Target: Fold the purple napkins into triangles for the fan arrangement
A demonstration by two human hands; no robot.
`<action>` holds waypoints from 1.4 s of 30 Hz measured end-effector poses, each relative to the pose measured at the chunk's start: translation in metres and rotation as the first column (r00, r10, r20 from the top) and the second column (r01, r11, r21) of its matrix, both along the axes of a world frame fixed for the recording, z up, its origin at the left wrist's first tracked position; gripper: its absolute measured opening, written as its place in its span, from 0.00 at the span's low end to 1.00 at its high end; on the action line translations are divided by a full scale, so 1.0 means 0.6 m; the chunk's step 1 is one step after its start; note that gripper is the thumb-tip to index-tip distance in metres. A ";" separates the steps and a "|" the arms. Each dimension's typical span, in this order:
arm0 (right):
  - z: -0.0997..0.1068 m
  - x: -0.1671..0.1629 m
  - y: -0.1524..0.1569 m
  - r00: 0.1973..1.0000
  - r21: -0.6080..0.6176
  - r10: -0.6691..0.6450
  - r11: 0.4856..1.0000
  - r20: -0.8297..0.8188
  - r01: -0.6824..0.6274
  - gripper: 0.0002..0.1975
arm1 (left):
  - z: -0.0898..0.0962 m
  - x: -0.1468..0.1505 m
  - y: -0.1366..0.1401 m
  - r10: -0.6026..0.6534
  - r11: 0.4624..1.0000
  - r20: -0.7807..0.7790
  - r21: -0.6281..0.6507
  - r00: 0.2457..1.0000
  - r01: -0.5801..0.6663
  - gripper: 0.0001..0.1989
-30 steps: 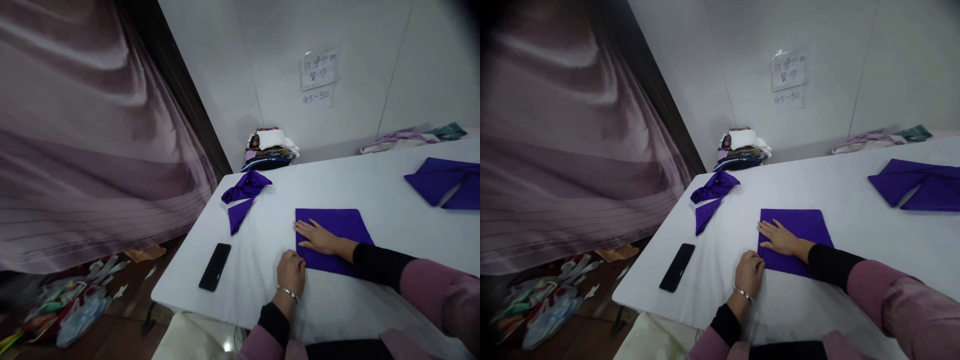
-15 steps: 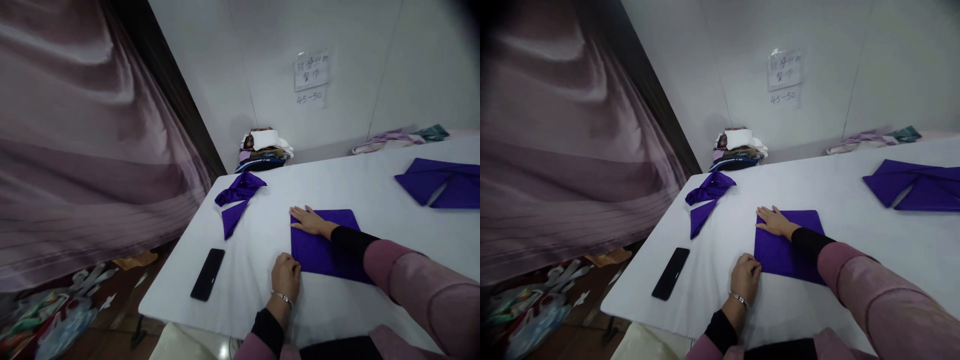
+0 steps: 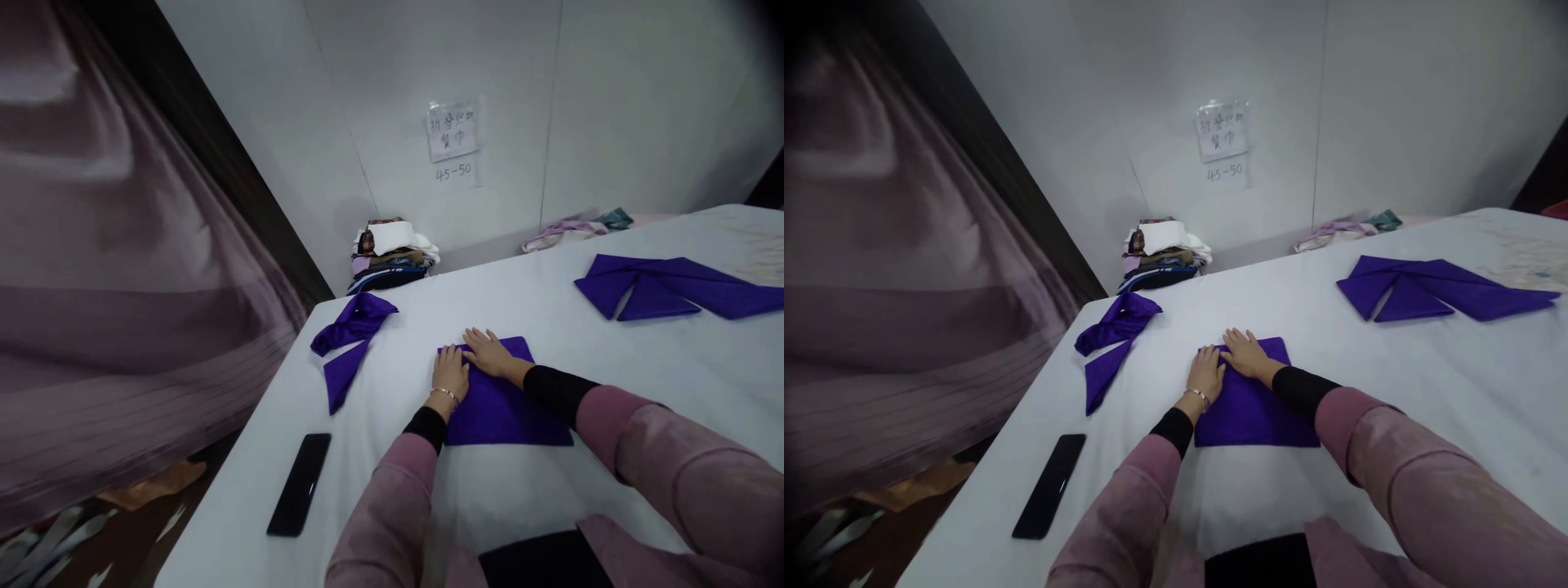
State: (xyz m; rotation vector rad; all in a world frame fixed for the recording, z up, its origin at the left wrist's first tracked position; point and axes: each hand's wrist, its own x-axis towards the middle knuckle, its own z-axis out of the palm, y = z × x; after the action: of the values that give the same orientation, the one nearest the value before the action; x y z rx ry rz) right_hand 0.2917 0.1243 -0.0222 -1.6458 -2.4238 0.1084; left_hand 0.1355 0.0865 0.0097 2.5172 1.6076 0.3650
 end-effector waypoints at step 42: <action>-0.017 0.238 -0.259 0.849 -0.016 0.173 0.978 -0.500 -0.209 0.20 | -0.009 0.057 -0.208 -0.362 0.929 0.140 -0.024 0.922 0.369 0.20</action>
State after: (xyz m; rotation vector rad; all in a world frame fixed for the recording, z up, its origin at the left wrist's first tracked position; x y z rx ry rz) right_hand 0.4346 -0.0310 -0.0327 -1.1986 -2.1825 0.5810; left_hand 0.1697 -0.0385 0.0043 2.6165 1.0529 0.4281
